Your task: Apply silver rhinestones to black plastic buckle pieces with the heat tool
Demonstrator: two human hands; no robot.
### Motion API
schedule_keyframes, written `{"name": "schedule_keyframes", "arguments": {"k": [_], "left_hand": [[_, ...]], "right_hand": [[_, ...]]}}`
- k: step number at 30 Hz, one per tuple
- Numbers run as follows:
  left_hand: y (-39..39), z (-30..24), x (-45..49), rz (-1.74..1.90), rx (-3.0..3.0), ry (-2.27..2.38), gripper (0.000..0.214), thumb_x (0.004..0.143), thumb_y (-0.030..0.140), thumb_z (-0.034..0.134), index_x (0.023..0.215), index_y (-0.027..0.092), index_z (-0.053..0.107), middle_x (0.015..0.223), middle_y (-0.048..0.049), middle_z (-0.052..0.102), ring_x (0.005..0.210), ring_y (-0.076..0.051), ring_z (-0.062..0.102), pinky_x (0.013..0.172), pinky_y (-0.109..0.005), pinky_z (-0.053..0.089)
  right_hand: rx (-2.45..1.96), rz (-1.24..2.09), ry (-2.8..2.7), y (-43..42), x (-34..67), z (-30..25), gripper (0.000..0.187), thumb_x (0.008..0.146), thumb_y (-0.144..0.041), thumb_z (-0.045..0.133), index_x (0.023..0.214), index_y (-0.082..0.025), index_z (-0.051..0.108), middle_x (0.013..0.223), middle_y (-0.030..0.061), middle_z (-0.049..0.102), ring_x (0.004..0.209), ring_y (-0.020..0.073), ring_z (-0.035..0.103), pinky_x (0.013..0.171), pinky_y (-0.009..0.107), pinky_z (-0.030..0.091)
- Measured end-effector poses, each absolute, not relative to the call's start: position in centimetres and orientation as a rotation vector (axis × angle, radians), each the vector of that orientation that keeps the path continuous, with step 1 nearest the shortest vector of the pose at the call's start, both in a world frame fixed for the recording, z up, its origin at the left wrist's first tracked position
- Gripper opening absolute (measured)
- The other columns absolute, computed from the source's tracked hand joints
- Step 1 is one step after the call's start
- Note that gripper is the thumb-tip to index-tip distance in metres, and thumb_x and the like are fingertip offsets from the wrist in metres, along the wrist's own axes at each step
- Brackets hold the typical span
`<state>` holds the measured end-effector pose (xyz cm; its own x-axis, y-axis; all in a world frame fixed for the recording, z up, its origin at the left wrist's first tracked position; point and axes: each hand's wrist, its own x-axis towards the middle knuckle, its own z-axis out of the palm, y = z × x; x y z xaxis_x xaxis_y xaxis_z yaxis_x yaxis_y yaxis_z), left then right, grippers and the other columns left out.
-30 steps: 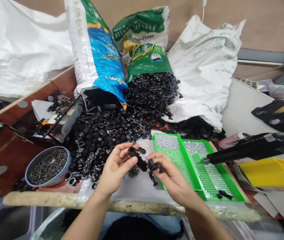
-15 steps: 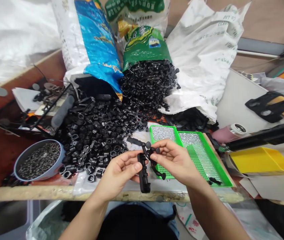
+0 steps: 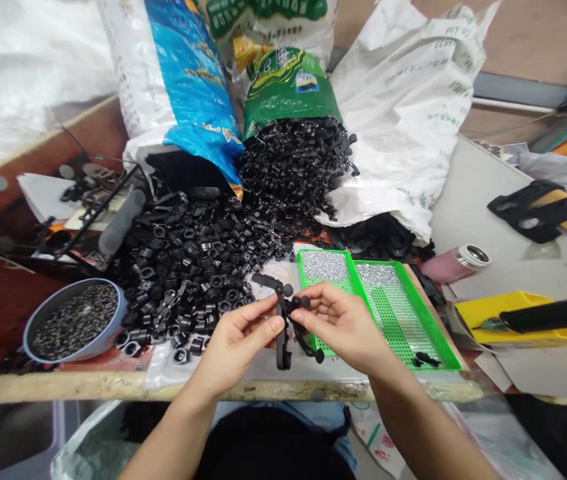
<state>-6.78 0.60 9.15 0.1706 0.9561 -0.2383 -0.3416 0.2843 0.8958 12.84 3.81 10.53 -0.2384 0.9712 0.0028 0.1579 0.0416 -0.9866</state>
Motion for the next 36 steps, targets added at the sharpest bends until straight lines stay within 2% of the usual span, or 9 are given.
{"name": "schedule_keyframes", "arguments": {"k": [4, 9, 15, 20, 26, 31, 36], "left_hand": [[1.0, 9.1, -6.4, 1.107, 0.854, 1.056, 0.055, 0.070, 0.048, 0.092, 0.116, 0.019, 0.081, 0.089, -0.0063, 0.080, 0.071, -0.017, 0.066, 0.067, -0.030, 0.061], [1.1, 8.8, -6.0, 1.203, 0.905, 1.092, 0.051, 0.072, 0.043, 0.091, 0.118, 0.021, 0.081, 0.089, -0.0047, 0.080, 0.068, -0.014, 0.065, 0.068, -0.027, 0.059], [1.4, 8.7, -5.7, 1.255, 0.930, 1.080, 0.047, 0.074, 0.041, 0.090, 0.117, 0.023, 0.081, 0.098, -0.0059, 0.082, 0.071, -0.014, 0.068, 0.071, -0.026, 0.060], [1.5, 8.5, -5.7, 1.248, 0.899, 1.063, 0.049, 0.074, 0.043, 0.090, 0.119, 0.024, 0.080, 0.103, -0.0063, 0.082, 0.070, -0.014, 0.068, 0.065, -0.024, 0.061], [1.5, 8.5, -5.5, 1.214, 0.877, 1.057, 0.056, 0.076, 0.045, 0.088, 0.125, 0.021, 0.077, 0.111, -0.0098, 0.081, 0.080, -0.020, 0.074, 0.065, -0.027, 0.064], [1.5, 8.8, -5.6, 1.205, 0.924, 1.091, 0.053, 0.077, 0.041, 0.088, 0.125, 0.021, 0.077, 0.097, -0.0068, 0.082, 0.071, -0.016, 0.070, 0.062, -0.024, 0.062], [1.6, 9.1, -5.4, 1.242, 0.948, 1.071, 0.049, 0.078, 0.039, 0.087, 0.123, 0.022, 0.078, 0.093, -0.0060, 0.081, 0.070, -0.017, 0.069, 0.062, -0.026, 0.062]], "right_hand": [[-1.208, 1.389, -1.475, 3.8, 12.7, 10.4, 0.029, 0.075, -0.039, 0.082, 0.094, -0.019, 0.070, 0.073, 0.0017, 0.074, 0.064, 0.0141, 0.069, 0.058, 0.025, 0.056], [-1.213, 1.484, -1.415, 4.2, 12.9, 10.1, 0.036, 0.071, -0.043, 0.087, 0.090, -0.020, 0.069, 0.065, -0.0011, 0.070, 0.054, 0.0123, 0.063, 0.051, 0.025, 0.052], [-1.223, 1.561, -1.348, 4.2, 12.7, 9.8, 0.041, 0.069, -0.048, 0.088, 0.089, -0.020, 0.065, 0.064, -0.0020, 0.070, 0.056, 0.0147, 0.067, 0.056, 0.028, 0.056], [-1.256, 1.487, -1.375, 4.0, 12.4, 9.6, 0.037, 0.072, -0.047, 0.085, 0.088, -0.020, 0.066, 0.062, -0.0016, 0.070, 0.056, 0.0140, 0.066, 0.055, 0.026, 0.052], [-1.217, 1.490, -1.358, 4.0, 12.4, 9.5, 0.039, 0.072, -0.050, 0.086, 0.085, -0.020, 0.065, 0.061, -0.0024, 0.068, 0.056, 0.0132, 0.065, 0.056, 0.027, 0.055], [-1.187, 1.619, -1.226, 4.2, 12.6, 10.0, 0.048, 0.063, -0.056, 0.091, 0.083, -0.020, 0.066, 0.065, -0.0011, 0.071, 0.055, 0.0131, 0.067, 0.053, 0.026, 0.060], [-1.155, 1.659, -1.207, 4.3, 12.8, 10.2, 0.047, 0.064, -0.056, 0.091, 0.082, -0.019, 0.067, 0.063, -0.0012, 0.070, 0.056, 0.0137, 0.069, 0.053, 0.026, 0.062]]}}
